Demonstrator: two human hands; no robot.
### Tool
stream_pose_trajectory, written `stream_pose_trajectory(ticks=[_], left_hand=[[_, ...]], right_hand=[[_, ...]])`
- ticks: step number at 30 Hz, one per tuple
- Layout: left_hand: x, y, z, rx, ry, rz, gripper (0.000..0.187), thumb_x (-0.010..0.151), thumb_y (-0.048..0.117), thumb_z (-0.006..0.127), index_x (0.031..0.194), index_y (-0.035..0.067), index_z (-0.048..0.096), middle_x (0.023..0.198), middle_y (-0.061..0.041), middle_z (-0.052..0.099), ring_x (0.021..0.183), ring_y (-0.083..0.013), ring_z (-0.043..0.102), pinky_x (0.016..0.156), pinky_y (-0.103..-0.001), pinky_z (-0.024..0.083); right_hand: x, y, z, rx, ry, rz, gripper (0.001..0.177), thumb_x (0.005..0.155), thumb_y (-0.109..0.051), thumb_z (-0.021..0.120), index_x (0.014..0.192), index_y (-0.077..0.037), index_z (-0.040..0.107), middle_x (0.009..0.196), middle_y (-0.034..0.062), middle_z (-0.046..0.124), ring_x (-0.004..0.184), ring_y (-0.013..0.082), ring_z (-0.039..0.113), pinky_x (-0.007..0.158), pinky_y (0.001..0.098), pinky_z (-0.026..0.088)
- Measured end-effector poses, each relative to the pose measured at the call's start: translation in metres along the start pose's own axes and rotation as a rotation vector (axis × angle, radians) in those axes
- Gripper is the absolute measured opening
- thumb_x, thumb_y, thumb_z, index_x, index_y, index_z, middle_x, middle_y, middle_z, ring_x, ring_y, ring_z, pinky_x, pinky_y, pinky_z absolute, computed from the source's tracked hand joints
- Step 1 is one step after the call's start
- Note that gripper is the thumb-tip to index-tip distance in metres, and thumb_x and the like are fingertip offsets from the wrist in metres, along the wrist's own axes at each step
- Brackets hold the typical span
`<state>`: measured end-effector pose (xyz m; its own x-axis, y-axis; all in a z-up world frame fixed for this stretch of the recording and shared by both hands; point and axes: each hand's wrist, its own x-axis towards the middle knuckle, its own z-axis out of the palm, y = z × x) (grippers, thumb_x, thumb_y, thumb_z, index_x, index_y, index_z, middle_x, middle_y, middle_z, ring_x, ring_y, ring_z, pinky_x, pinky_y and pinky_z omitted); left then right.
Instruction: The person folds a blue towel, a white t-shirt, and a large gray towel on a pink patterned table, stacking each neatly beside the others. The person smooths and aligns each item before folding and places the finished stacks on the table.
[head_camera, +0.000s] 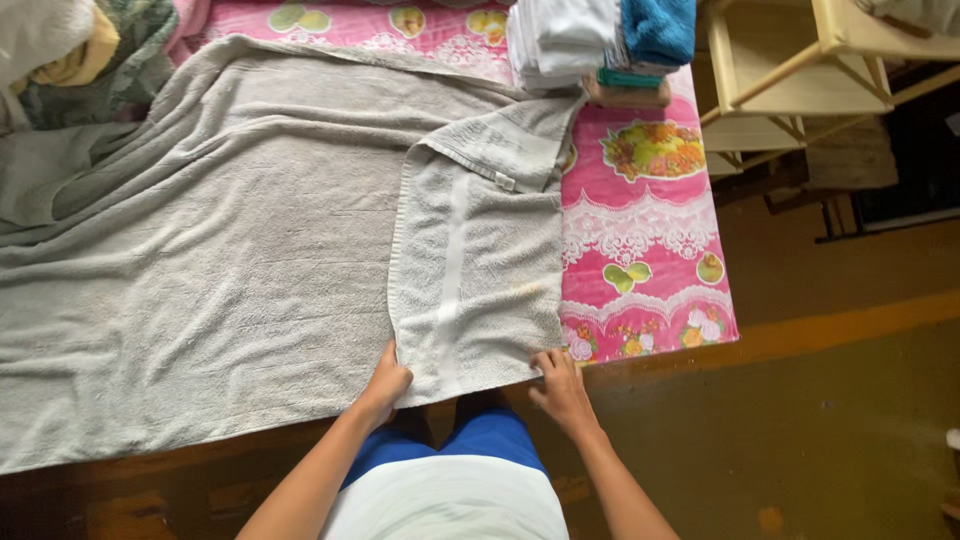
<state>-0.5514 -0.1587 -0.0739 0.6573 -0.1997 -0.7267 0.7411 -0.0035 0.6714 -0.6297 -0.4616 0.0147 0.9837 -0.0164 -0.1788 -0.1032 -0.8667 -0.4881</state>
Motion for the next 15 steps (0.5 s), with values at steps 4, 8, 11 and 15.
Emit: stream_pose_trajectory(ticks=[4,8,11,15], left_hand=[[-0.006,0.000,-0.018,0.169,-0.035,-0.027,0.075,0.075,-0.011,0.051,0.147,0.006,0.049,0.114,-0.019,0.069,0.092,-0.0267,0.066,0.080,-0.035,0.052],[-0.016,-0.007,-0.028,0.118,-0.058,-0.048,0.067,0.080,-0.012,0.050,0.143,0.009,0.048,0.106,-0.014,0.072,0.084,-0.0235,0.069,0.069,-0.035,0.057],[-0.016,-0.018,-0.032,0.041,-0.119,0.027,0.056,0.081,-0.012,0.052,0.135,0.003,0.053,0.108,-0.012,0.075,0.087,-0.0192,0.073,0.068,-0.033,0.059],[-0.012,-0.022,-0.031,0.164,-0.034,0.082,0.046,0.090,-0.004,0.056,0.135,0.002,0.056,0.112,-0.013,0.077,0.091,-0.0168,0.074,0.073,-0.030,0.059]], right_hand=[[-0.019,0.024,0.024,-0.021,0.070,0.087,0.029,0.071,0.000,0.073,0.096,-0.008,0.059,0.098,0.0101,0.061,0.103,0.0326,0.057,0.089,0.0451,0.046],[-0.031,0.050,0.041,-0.161,0.155,0.054,0.025,0.076,0.007,0.066,0.092,-0.010,0.057,0.090,0.0083,0.062,0.095,0.0301,0.063,0.084,0.0435,0.047],[-0.041,0.061,0.049,-0.145,0.159,0.185,0.023,0.080,0.008,0.064,0.094,-0.009,0.056,0.091,0.0096,0.062,0.091,0.0315,0.063,0.080,0.0446,0.047],[-0.033,0.066,0.063,0.188,0.226,0.396,0.029,0.071,0.002,0.070,0.095,-0.005,0.055,0.098,0.0129,0.056,0.086,0.0321,0.061,0.079,0.0416,0.049]])
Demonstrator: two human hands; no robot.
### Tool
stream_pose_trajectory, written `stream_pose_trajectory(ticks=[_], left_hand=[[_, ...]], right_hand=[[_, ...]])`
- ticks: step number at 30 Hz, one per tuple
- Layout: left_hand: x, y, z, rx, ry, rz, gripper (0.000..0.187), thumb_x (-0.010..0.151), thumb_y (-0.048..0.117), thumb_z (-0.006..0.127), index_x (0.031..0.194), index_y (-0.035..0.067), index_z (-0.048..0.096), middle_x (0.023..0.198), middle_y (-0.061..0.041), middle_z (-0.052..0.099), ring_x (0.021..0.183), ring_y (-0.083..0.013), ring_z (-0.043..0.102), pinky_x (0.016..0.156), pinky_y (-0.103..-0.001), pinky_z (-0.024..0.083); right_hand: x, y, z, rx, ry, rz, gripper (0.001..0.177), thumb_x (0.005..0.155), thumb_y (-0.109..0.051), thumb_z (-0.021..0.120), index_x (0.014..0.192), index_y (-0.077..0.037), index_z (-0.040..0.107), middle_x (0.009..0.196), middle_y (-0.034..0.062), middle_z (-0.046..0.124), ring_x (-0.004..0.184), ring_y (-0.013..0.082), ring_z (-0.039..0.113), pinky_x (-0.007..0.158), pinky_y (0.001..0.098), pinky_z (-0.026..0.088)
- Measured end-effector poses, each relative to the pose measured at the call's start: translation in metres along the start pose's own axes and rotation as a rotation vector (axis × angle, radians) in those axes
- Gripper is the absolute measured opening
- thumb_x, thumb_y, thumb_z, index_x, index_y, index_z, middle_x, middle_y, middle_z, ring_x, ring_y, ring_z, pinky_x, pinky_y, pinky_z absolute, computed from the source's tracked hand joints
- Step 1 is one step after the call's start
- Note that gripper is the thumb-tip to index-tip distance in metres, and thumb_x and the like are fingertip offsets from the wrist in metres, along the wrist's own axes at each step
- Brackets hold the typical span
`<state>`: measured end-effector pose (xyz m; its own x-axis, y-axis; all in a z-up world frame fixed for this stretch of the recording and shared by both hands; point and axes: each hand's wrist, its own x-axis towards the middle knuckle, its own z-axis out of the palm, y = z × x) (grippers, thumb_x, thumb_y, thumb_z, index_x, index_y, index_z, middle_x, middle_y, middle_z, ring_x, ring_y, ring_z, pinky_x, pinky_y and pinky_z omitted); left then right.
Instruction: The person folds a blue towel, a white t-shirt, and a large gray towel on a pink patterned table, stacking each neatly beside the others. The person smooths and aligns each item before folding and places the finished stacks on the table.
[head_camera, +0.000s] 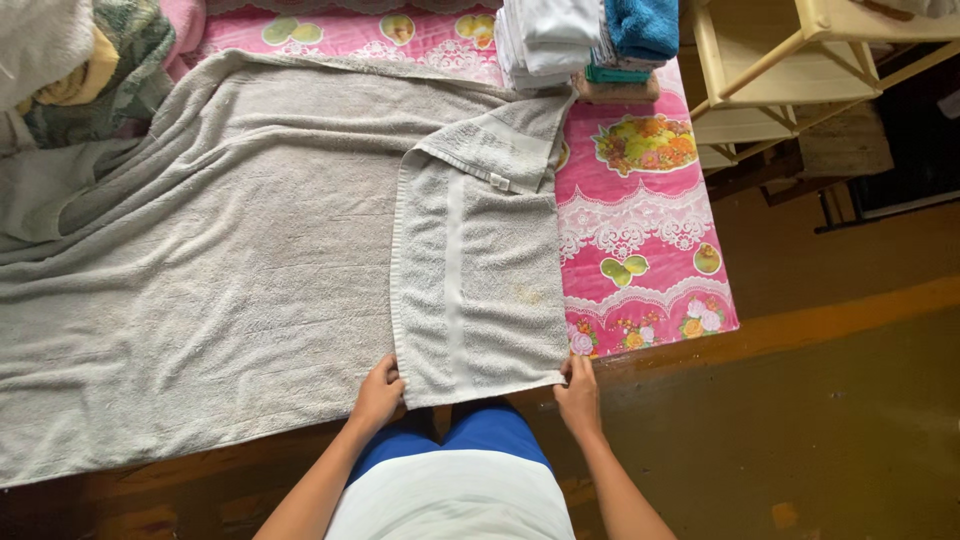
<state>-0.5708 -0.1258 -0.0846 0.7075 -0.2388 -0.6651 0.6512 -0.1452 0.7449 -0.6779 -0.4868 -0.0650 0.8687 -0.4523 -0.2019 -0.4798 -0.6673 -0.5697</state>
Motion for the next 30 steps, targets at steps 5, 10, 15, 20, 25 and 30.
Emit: stream_pose_trajectory(ticks=[5,10,15,20,25,30], left_hand=[[-0.006,0.013,0.007,0.079,0.021,-0.093,0.051,0.088,0.009,0.075,0.135,0.000,0.058,0.117,-0.018,0.076,0.100,-0.0221,0.074,0.084,-0.033,0.059],[-0.015,0.028,0.005,0.013,-0.055,-0.009,0.071,0.076,0.007,0.082,0.140,0.003,0.050,0.124,-0.017,0.073,0.111,-0.0241,0.073,0.090,-0.034,0.061],[-0.025,0.035,0.003,-0.032,-0.005,-0.164,0.067,0.079,0.006,0.077,0.141,0.005,0.052,0.119,-0.014,0.073,0.102,-0.0257,0.071,0.078,-0.041,0.059],[-0.021,0.029,-0.004,-0.095,0.030,-0.071,0.059,0.080,0.005,0.078,0.133,-0.002,0.055,0.114,-0.016,0.074,0.101,-0.0233,0.074,0.083,-0.035,0.061],[-0.017,0.016,-0.004,-0.073,0.047,-0.059,0.057,0.075,-0.001,0.081,0.127,-0.004,0.056,0.109,-0.019,0.074,0.099,-0.0237,0.075,0.084,-0.034,0.062],[-0.019,0.023,0.002,0.012,0.115,-0.083,0.053,0.075,-0.002,0.081,0.124,-0.004,0.060,0.105,-0.019,0.075,0.097,-0.0245,0.075,0.085,-0.034,0.061]], right_hand=[[0.009,0.008,0.004,0.394,-0.012,0.154,0.041,0.072,-0.009,0.083,0.102,-0.004,0.055,0.105,0.0092,0.047,0.091,0.0245,0.056,0.085,0.0361,0.049],[0.017,-0.006,-0.005,1.053,-0.091,0.462,0.035,0.088,-0.012,0.079,0.116,-0.006,0.057,0.106,0.0103,0.058,0.098,0.0177,0.059,0.089,0.0320,0.047],[0.036,-0.050,-0.041,1.091,-0.385,0.396,0.061,0.077,0.006,0.073,0.133,-0.007,0.055,0.121,0.0095,0.062,0.106,0.0183,0.063,0.094,0.0322,0.049],[0.044,-0.078,-0.075,1.301,-0.542,0.427,0.079,0.071,0.013,0.063,0.144,-0.011,0.049,0.128,0.0035,0.062,0.116,0.0163,0.063,0.099,0.0316,0.051],[0.034,-0.066,-0.089,0.815,-0.802,0.429,0.088,0.075,0.014,0.065,0.157,-0.016,0.054,0.115,0.0077,0.056,0.094,0.0205,0.050,0.079,0.0322,0.047],[0.038,-0.064,-0.099,0.535,-0.819,0.418,0.062,0.084,-0.008,0.074,0.144,-0.019,0.059,0.106,0.0002,0.067,0.078,0.0109,0.062,0.067,0.0239,0.047]])
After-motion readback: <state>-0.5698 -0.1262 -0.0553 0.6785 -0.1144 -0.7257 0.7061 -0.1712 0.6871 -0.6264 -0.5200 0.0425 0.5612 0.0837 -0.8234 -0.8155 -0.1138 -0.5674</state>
